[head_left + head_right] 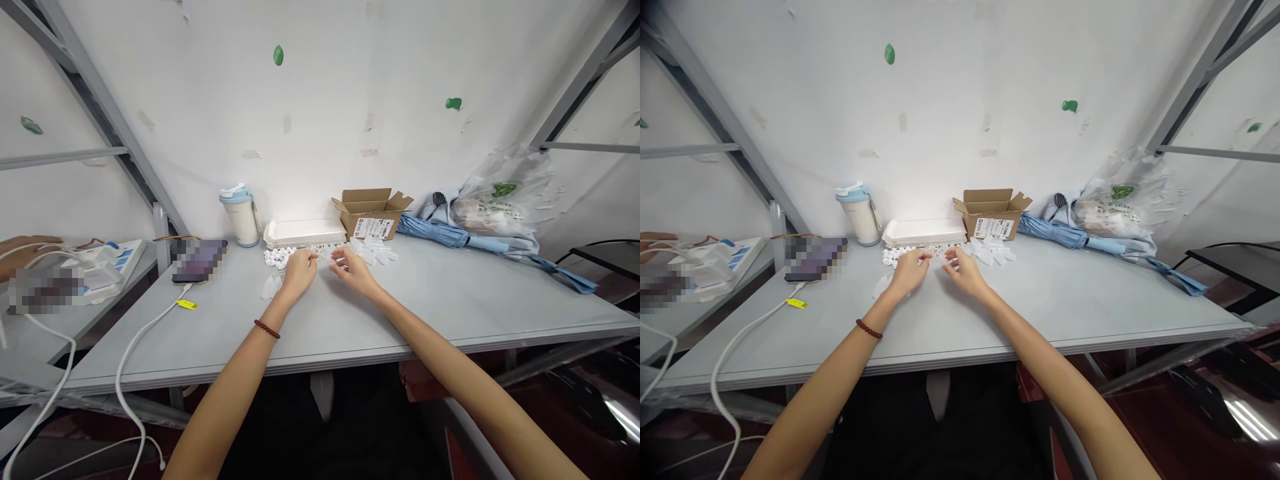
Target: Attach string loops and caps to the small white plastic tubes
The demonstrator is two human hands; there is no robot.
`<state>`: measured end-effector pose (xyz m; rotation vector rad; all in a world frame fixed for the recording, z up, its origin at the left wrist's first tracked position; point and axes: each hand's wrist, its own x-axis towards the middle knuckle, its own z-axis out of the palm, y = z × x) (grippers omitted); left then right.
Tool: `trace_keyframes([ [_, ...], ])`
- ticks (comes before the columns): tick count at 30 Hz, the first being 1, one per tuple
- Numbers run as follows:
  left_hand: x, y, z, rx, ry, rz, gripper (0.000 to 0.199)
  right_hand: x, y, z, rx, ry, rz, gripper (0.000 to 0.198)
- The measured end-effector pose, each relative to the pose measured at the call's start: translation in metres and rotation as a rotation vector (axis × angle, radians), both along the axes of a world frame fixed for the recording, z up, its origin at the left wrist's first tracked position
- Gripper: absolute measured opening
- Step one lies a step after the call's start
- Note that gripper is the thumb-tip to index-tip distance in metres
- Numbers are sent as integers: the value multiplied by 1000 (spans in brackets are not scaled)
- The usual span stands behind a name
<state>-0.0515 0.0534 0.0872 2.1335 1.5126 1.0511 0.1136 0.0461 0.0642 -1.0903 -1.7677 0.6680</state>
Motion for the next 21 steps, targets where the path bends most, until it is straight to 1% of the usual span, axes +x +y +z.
trace_keyframes([
  [2,-1,1,5,-149,-353,-45,18,-1,-2,1,14,-27,7,24],
  [3,-1,1,7,-227,-495,-81,16,-1,-3,2,18,-33,14,24],
  [4,-1,0,9,-293,-606,-115,15,-2,-3,2,20,-33,24,24],
  [6,0,-3,10,-373,-734,-154,17,-2,-5,3,26,-26,39,23],
  [9,1,-7,11,-410,-777,-154,16,-3,-6,5,33,-4,50,22],
  [14,1,-8,10,-442,-743,-170,16,-3,-7,5,28,37,78,24],
  [21,-1,-9,12,-473,-720,-167,22,-4,-7,5,24,66,72,23],
])
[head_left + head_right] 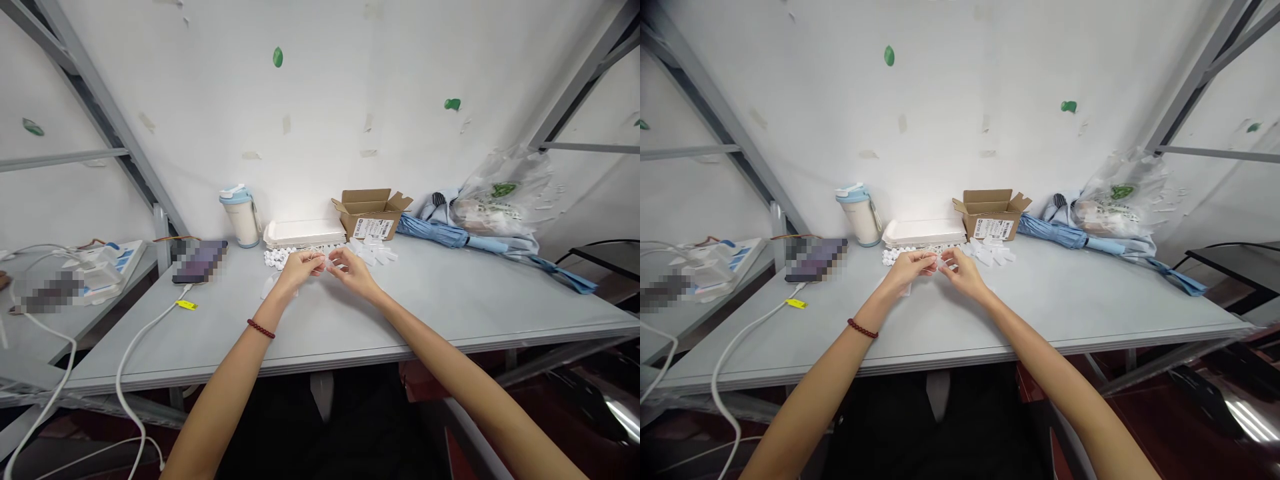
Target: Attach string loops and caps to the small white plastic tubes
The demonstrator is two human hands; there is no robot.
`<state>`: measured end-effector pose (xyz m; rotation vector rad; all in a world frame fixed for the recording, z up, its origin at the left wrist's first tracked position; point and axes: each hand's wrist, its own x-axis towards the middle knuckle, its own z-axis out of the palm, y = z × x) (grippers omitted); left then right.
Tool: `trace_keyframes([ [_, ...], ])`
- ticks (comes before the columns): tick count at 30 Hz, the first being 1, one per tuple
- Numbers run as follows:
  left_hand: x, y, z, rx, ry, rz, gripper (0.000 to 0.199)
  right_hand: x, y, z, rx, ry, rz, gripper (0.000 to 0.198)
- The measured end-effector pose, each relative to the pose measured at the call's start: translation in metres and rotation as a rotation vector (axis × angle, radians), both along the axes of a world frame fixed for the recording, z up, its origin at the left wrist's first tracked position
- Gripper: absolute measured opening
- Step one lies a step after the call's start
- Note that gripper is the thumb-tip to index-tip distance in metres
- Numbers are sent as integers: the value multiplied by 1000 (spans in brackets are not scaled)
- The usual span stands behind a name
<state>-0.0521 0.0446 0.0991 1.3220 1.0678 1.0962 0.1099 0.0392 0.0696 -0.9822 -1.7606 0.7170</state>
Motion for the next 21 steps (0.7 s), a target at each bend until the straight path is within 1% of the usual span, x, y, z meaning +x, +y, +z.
trace_keyframes([
  [5,0,-1,0,26,33,-2,27,-1,-1,1,-9,34,11,23],
  [11,1,-2,2,32,78,31,22,-3,-2,2,2,-8,-18,21],
  [17,2,-1,-2,143,142,39,23,-5,-2,0,31,-73,-67,24],
  [19,2,1,-4,161,145,41,23,-6,-2,0,10,-51,-72,23],
  [21,2,3,-5,193,159,54,20,-7,-2,1,-55,16,-44,24],
])
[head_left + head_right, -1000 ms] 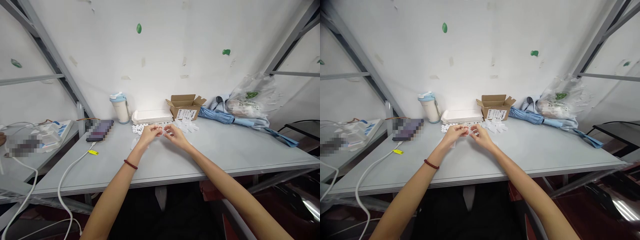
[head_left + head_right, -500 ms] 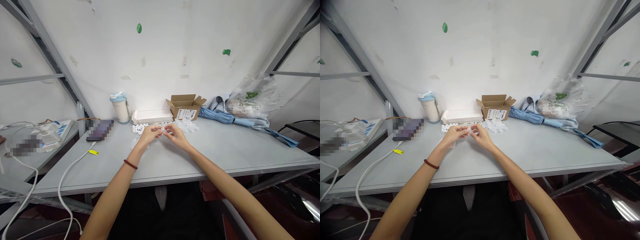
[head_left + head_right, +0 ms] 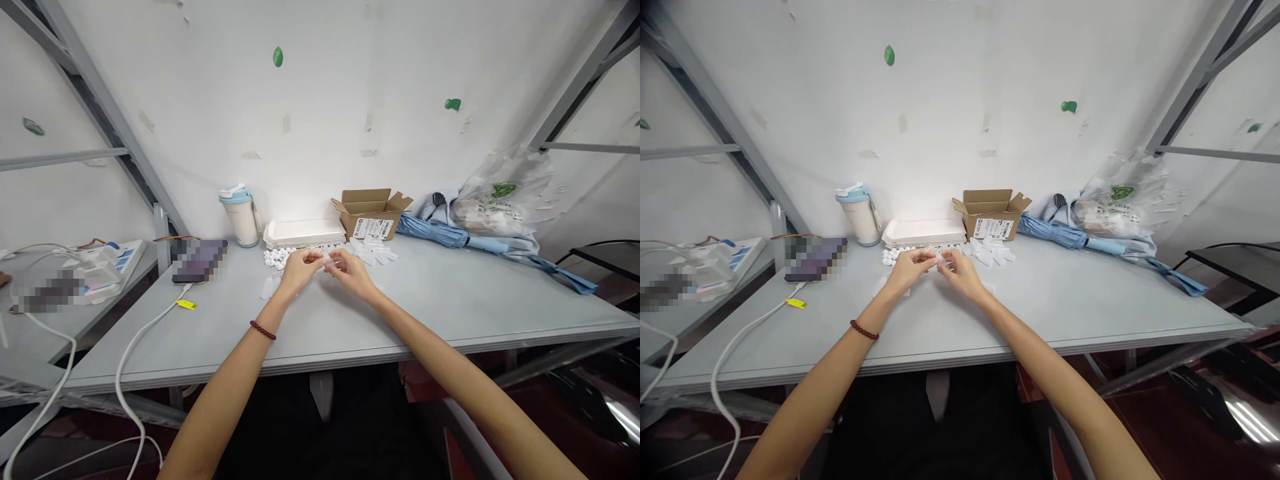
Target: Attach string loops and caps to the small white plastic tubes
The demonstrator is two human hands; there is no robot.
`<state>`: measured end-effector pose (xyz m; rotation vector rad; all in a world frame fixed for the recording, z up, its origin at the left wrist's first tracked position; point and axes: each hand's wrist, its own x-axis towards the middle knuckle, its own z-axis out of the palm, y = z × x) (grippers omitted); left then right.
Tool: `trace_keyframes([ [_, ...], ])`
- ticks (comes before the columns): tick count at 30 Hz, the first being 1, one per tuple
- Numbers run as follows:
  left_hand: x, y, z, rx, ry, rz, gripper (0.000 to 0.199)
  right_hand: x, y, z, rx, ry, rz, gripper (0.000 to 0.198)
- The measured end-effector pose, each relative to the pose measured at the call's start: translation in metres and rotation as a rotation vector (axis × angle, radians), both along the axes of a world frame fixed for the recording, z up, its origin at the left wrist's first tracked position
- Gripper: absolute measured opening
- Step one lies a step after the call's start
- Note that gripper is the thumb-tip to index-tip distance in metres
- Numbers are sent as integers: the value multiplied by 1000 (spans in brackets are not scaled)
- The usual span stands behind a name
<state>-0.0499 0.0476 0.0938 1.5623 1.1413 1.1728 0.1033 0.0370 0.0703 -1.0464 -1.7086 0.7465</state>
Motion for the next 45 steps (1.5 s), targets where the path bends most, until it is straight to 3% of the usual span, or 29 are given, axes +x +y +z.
trace_keyframes([
  [5,3,-3,1,236,213,55,17,2,0,6,-246,248,98,27],
  [12,5,-6,-4,604,518,-53,34,5,2,8,-362,416,143,20],
  [19,1,-7,-4,681,627,-60,38,3,0,9,-415,416,182,13],
  [26,-12,-11,8,547,675,-67,39,2,0,6,-382,307,242,16],
  [31,-43,-7,17,339,743,-105,43,1,7,-7,-119,39,86,18],
  [37,-59,-2,13,180,823,-163,46,10,13,-10,251,-504,-186,25],
  [45,-53,-8,14,94,882,-243,45,14,10,-8,198,-908,-321,33],
])
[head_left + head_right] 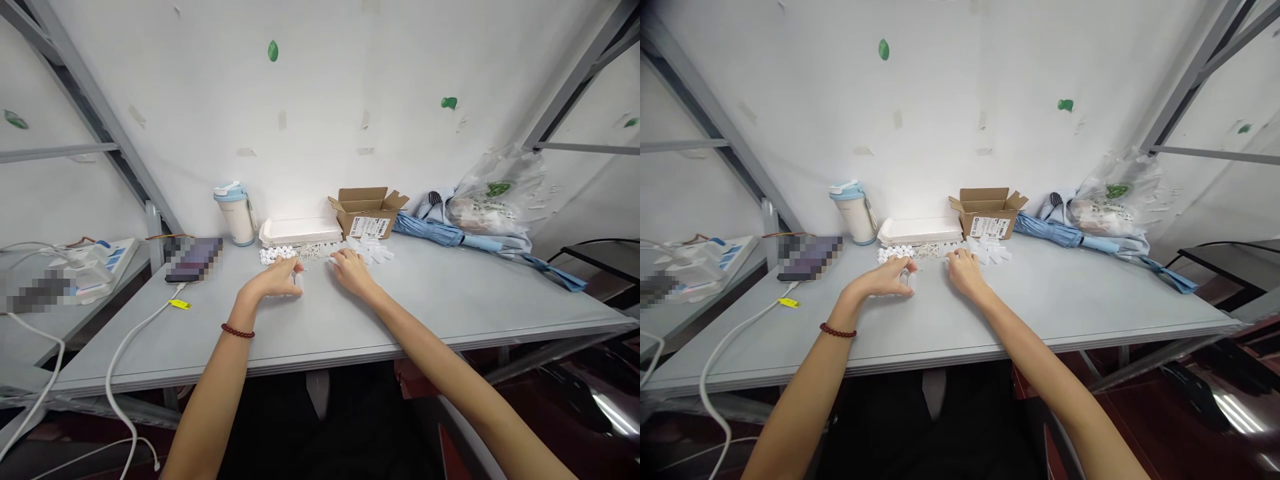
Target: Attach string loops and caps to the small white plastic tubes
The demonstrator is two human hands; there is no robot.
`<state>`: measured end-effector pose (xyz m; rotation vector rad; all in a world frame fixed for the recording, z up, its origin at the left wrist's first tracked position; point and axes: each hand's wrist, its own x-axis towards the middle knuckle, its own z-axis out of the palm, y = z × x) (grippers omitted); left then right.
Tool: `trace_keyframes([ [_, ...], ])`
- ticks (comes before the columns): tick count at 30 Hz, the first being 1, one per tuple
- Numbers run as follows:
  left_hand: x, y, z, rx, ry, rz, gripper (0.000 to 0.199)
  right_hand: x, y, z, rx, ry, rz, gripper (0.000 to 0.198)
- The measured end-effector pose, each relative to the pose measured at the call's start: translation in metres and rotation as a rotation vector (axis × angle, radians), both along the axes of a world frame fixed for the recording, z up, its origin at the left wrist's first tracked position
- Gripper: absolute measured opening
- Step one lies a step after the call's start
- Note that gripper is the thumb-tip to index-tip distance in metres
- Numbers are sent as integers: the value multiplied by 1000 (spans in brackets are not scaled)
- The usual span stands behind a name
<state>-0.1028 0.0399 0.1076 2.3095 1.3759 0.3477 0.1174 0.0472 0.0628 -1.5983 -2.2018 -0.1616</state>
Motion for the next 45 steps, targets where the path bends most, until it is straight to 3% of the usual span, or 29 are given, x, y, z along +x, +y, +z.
trace_keyframes([
  [14,-3,5,0,-77,114,-47,55,-3,-6,5,-128,-236,-57,33],
  [26,-5,4,0,-59,66,-5,59,-3,-5,5,-161,-266,-45,38],
  [30,-3,7,-3,25,-38,46,48,-3,-6,5,-155,-266,-47,38],
  [34,2,21,-12,210,-108,147,30,-3,-7,7,-163,-248,-43,42],
  [37,6,35,-22,298,-79,147,33,-4,-7,8,-165,-244,-49,44],
  [45,20,40,-30,250,98,147,41,-5,-4,9,-163,-223,-67,44],
])
